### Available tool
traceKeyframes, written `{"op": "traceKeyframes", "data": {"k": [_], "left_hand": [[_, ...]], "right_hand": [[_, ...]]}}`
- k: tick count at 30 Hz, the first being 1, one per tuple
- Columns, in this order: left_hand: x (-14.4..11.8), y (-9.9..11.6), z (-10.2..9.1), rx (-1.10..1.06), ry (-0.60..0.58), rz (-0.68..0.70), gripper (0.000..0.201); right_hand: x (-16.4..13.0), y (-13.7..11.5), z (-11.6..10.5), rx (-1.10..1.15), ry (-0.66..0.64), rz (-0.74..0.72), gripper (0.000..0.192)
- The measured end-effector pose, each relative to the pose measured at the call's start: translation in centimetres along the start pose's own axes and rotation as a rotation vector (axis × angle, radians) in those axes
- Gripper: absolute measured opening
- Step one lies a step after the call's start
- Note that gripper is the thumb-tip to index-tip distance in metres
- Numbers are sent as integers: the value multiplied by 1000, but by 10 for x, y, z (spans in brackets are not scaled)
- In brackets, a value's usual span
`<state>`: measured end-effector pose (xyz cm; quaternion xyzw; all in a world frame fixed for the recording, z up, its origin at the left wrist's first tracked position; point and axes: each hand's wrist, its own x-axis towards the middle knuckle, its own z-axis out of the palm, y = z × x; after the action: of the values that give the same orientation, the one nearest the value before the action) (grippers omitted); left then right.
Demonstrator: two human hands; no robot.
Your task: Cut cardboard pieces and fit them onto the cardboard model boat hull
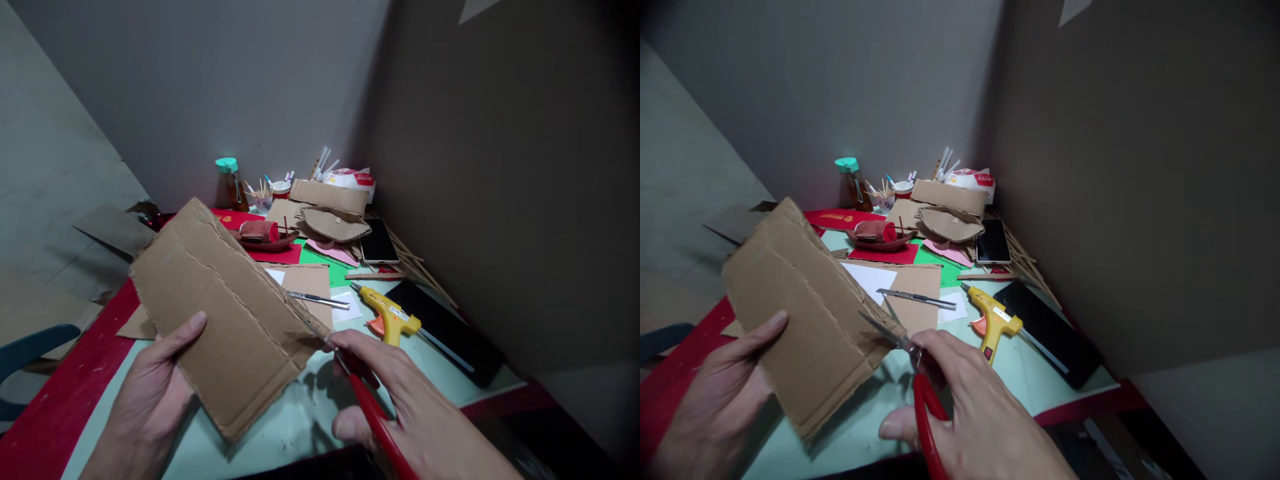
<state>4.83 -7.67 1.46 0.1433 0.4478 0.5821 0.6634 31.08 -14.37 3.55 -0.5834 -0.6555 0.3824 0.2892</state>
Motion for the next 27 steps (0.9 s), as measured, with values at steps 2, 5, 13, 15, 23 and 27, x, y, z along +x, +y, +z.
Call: {"op": "traceKeyframes", "data": {"k": [2, 5, 13, 15, 23, 27], "left_hand": [[-1, 1, 1, 51, 20, 66, 48], [-1, 0, 2, 84, 27, 89, 47], [1, -2, -2, 148, -26, 110, 48], [0, -2, 0, 135, -13, 91, 48], [1, -4, 0, 135, 33, 71, 50], [-1, -8, -2, 142, 40, 45, 55]], "right_hand": [[0, 3, 1, 0, -33, 30, 61], [-1, 10, 4, 20, -3, 22, 68], [-6, 6, 5, 22, 140, 25, 38], [-5, 5, 4, -11, 152, -35, 34], [-1, 8, 6, -81, 102, -138, 31], [2, 14, 7, -98, 88, -83, 48]]}}
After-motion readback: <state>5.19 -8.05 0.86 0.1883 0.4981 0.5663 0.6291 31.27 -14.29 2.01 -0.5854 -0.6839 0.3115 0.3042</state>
